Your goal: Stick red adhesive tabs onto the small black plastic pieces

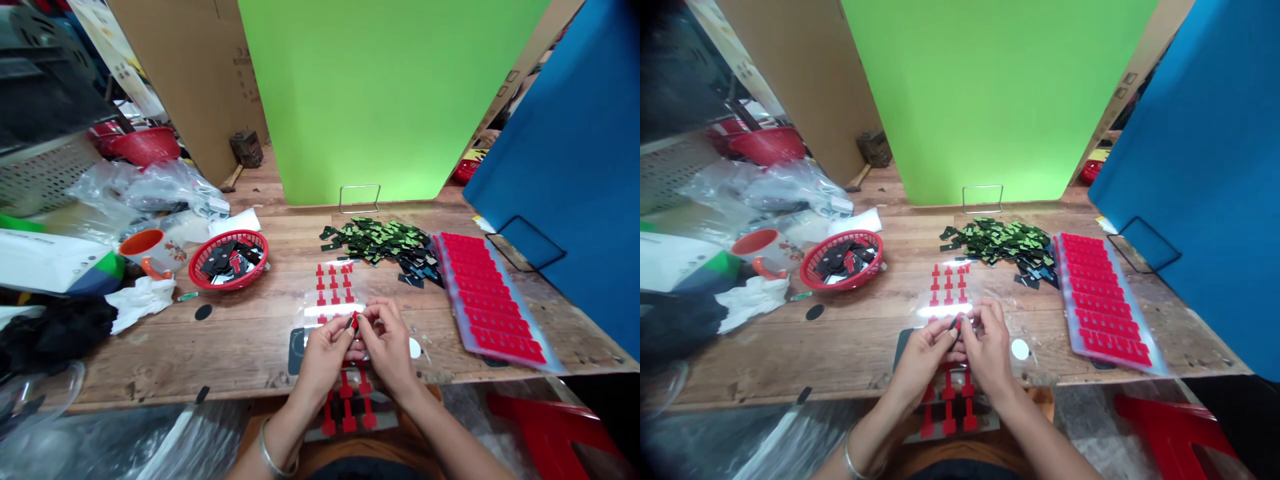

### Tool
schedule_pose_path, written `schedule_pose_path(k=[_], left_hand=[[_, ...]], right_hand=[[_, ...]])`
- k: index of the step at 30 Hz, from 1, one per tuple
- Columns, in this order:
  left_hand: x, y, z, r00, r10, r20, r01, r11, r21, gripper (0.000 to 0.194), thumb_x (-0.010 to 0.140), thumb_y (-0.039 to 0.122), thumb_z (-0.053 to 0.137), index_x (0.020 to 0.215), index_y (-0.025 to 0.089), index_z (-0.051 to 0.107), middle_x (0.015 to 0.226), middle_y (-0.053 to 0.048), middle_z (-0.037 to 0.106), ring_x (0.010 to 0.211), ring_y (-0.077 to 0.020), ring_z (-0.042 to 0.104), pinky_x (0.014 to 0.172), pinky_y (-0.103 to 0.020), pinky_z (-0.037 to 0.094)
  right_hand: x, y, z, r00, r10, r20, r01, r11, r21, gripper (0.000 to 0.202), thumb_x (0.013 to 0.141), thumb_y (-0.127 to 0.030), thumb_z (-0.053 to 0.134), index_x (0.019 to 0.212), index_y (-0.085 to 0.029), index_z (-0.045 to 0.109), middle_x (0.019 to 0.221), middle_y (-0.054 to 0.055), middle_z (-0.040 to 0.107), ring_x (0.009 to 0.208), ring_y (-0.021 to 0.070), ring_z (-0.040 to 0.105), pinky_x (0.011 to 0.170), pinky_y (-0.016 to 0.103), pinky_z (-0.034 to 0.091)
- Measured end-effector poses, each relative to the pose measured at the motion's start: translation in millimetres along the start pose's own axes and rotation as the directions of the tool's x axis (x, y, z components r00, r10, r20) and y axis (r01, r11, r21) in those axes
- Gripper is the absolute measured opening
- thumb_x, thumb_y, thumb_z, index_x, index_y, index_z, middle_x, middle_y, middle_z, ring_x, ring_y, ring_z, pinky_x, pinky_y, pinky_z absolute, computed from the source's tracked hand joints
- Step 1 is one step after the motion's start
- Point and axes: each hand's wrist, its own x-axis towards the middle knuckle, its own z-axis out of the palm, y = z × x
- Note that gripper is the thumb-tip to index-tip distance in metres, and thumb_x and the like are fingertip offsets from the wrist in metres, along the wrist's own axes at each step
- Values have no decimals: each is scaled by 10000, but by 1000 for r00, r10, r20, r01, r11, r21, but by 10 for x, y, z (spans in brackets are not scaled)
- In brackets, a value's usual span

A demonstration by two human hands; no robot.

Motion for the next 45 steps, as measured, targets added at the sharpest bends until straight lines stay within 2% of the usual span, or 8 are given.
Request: schedule_pose_path(k=[11, 19, 26, 30, 34, 39, 41, 45], left_hand=[[-35, -23, -10, 999, 30, 34, -31, 999, 31, 369, 787, 286, 617, 1114, 116, 621, 922, -96, 698, 707, -184, 666, 660, -290, 547], [-34, -28, -18, 1000, -6, 5, 6, 1000, 14, 358, 775, 284, 628, 1071, 81, 628, 867, -113, 688, 659, -159, 644, 637, -284, 550], [-100, -3, 4, 995, -18, 95, 17, 1000, 9, 364, 768, 344, 639, 1023, 85, 629, 819, -96, 670, 616, -125, 630, 609, -241, 533], [-104, -43, -115, 996, -25, 87, 21, 999, 45, 360, 740, 398, 654, 896, 74, 642, 721, -78, 657, 550, -114, 611, 542, -224, 516], [33, 139, -462, 989, 77, -124, -61, 990, 130, 391, 686, 421, 688, 880, 86, 633, 644, -53, 656, 505, -118, 596, 510, -224, 501], [421, 800, -1240, 729, 520, -445, -383, 849, 363, 386, 673, 350, 680, 967, 108, 617, 709, -47, 684, 611, -148, 640, 623, -266, 532], [560, 1060, -1531, 631, 588, -505, -362, 800, 479, 374, 721, 325, 613, 1024, 107, 604, 746, -64, 691, 652, -179, 659, 668, -321, 542], [619, 1342, -1808, 557, 733, -391, -158, 555, 817, 328, 716, 337, 614, 990, 163, 658, 883, -84, 692, 849, -265, 648, 833, -414, 490]], right_hand=[[1, -13, 8, 1000, -15, 12, 15, 1000, 3, 93, 846, -214, 504, 755, -199, 505, 858, 32, 499, 753, 151, 504, 626, 252, 418], [11, 63, 1, 959, 278, 57, -282, 915, 289, 387, 741, -341, 665, 1030, -230, 432, 882, -1, 535, 574, 107, 517, 502, 223, 427], [-28, 44, -41, 908, 331, 259, -400, 868, 295, 320, 780, -461, 604, 693, -156, 560, 543, -32, 492, 505, 103, 449, 480, 207, 359], [-87, 117, 39, 877, 371, 304, -456, 843, 287, 376, 808, -504, 549, 650, -163, 540, 477, -42, 448, 427, 86, 391, 429, 202, 299], [-114, 129, 79, 878, 359, 315, -444, 857, 262, 408, 844, -535, 467, 822, -151, 605, 557, -13, 519, 436, 86, 409, 430, 206, 300], [-144, 138, 32, 880, 332, 340, -428, 865, 262, 387, 866, -498, 458, 918, -146, 610, 609, -3, 540, 473, 92, 450, 453, 202, 324], [-170, 154, 23, 887, 313, 340, -408, 876, 257, 362, 873, -475, 460, 851, -147, 610, 595, -6, 532, 485, 91, 444, 462, 200, 320], [-202, 141, -2, 910, 258, 325, -339, 914, 223, 318, 889, -422, 451, 785, -158, 593, 602, -9, 529, 525, 96, 441, 493, 198, 334]])
